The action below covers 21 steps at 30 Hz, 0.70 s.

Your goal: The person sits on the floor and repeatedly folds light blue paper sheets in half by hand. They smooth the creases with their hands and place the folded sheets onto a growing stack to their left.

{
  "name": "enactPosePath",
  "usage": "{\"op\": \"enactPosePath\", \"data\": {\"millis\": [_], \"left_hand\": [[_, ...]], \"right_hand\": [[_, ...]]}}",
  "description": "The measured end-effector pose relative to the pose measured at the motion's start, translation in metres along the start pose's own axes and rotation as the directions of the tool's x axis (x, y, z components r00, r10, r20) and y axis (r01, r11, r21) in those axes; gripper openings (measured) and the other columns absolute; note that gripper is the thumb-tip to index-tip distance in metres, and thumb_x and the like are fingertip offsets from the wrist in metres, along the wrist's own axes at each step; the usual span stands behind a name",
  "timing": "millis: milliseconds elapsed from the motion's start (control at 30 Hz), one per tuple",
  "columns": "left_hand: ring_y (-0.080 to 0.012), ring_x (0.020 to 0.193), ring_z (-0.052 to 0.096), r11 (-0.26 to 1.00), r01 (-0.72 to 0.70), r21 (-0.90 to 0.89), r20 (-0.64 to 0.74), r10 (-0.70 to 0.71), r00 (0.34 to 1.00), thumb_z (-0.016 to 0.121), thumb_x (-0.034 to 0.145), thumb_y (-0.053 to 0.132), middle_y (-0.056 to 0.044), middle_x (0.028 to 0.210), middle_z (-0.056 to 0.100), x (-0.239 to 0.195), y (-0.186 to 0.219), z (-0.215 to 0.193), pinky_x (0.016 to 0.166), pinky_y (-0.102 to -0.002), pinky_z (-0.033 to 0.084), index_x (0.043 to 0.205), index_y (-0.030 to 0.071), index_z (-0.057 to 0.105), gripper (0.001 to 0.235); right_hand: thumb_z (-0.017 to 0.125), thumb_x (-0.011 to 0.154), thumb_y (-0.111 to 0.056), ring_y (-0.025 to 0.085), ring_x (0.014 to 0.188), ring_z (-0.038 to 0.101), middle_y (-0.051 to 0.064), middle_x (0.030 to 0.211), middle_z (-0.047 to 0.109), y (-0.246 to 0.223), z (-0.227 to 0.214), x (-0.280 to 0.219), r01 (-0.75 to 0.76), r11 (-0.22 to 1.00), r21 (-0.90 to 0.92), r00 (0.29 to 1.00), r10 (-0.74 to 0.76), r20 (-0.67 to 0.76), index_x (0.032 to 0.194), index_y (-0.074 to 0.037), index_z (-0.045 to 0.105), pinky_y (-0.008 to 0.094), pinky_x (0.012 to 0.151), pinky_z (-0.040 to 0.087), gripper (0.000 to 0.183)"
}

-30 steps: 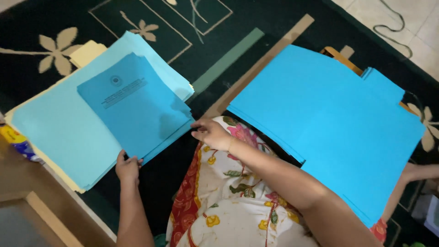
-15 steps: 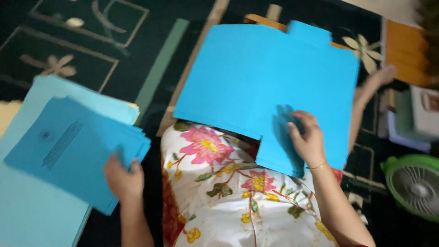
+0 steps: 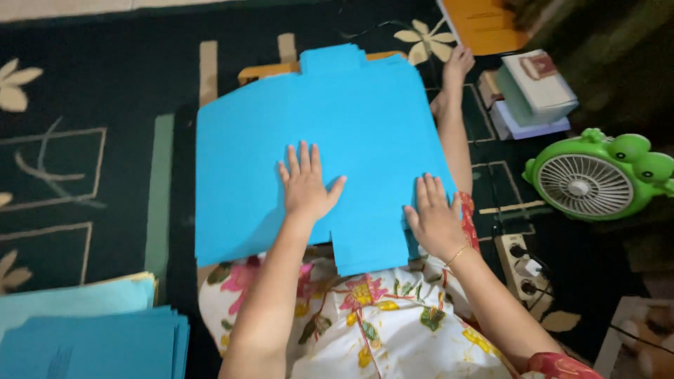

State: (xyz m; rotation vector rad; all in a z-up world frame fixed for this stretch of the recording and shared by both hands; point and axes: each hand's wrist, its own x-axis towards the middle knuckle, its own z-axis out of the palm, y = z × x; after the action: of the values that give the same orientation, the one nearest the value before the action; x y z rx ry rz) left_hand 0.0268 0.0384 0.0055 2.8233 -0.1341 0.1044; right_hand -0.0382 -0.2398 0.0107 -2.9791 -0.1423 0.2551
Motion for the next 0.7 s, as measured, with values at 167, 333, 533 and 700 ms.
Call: {"op": "enactPosePath", "data": {"millis": [167, 333, 533, 700], "left_hand": [[-0.0471, 0.156, 0.009, 1.000, 0.003, -0.008, 0.133, -0.001, 0.991, 0.047, 0.094, 0.065, -0.027, 0.168, 0.018, 0.000, 0.007, -0.024, 0.122, -0.064, 0.008, 0.159, -0.001, 0.029, 0.094], [-0.0465, 0.157, 0.003, 0.999, 0.011, 0.032, 0.205, -0.017, 0.979, 0.043, 0.095, 0.068, -0.025, 0.170, 0.011, 0.006, 0.005, -0.020, 0.123, -0.062, 0.004, 0.162, 0.002, 0.023, 0.097], [-0.0439, 0.157, 0.006, 0.998, 0.037, 0.042, 0.186, -0.044, 0.982, 0.043, 0.093, 0.071, -0.022, 0.170, 0.014, 0.012, 0.004, -0.016, 0.124, -0.059, 0.007, 0.162, 0.003, 0.024, 0.098], [-0.0410, 0.158, 0.006, 0.992, 0.096, 0.081, 0.168, -0.109, 0.980, 0.037, 0.094, 0.073, -0.019, 0.171, 0.014, 0.013, 0.007, -0.011, 0.125, -0.058, 0.007, 0.163, 0.007, 0.022, 0.097]], "right_hand": [[0.023, 0.106, -0.062, 0.032, 0.161, 0.010, 0.020, 0.172, 0.014, -0.009, -0.008, 0.080, -0.041, 0.997, -0.067, 0.999, 0.043, 0.017, 0.165, -0.007, 0.018, 0.064, 0.123, 0.011, 0.082], [0.024, 0.101, -0.073, 0.032, 0.161, 0.009, 0.020, 0.172, 0.015, -0.021, -0.017, 0.228, -0.054, 0.994, -0.092, 0.994, 0.045, -0.100, 0.164, -0.003, 0.021, 0.063, 0.124, 0.013, 0.095], [0.014, 0.098, -0.081, 0.027, 0.162, 0.004, 0.013, 0.174, 0.010, -0.027, -0.024, 0.318, -0.124, 0.988, -0.092, 0.985, 0.112, -0.129, 0.166, -0.007, 0.015, 0.062, 0.125, 0.009, 0.101], [0.016, 0.102, -0.072, 0.027, 0.161, 0.006, 0.013, 0.174, 0.009, -0.027, -0.024, 0.278, -0.087, 0.992, -0.094, 0.992, 0.077, -0.100, 0.166, -0.008, 0.015, 0.061, 0.126, 0.008, 0.091]]}}
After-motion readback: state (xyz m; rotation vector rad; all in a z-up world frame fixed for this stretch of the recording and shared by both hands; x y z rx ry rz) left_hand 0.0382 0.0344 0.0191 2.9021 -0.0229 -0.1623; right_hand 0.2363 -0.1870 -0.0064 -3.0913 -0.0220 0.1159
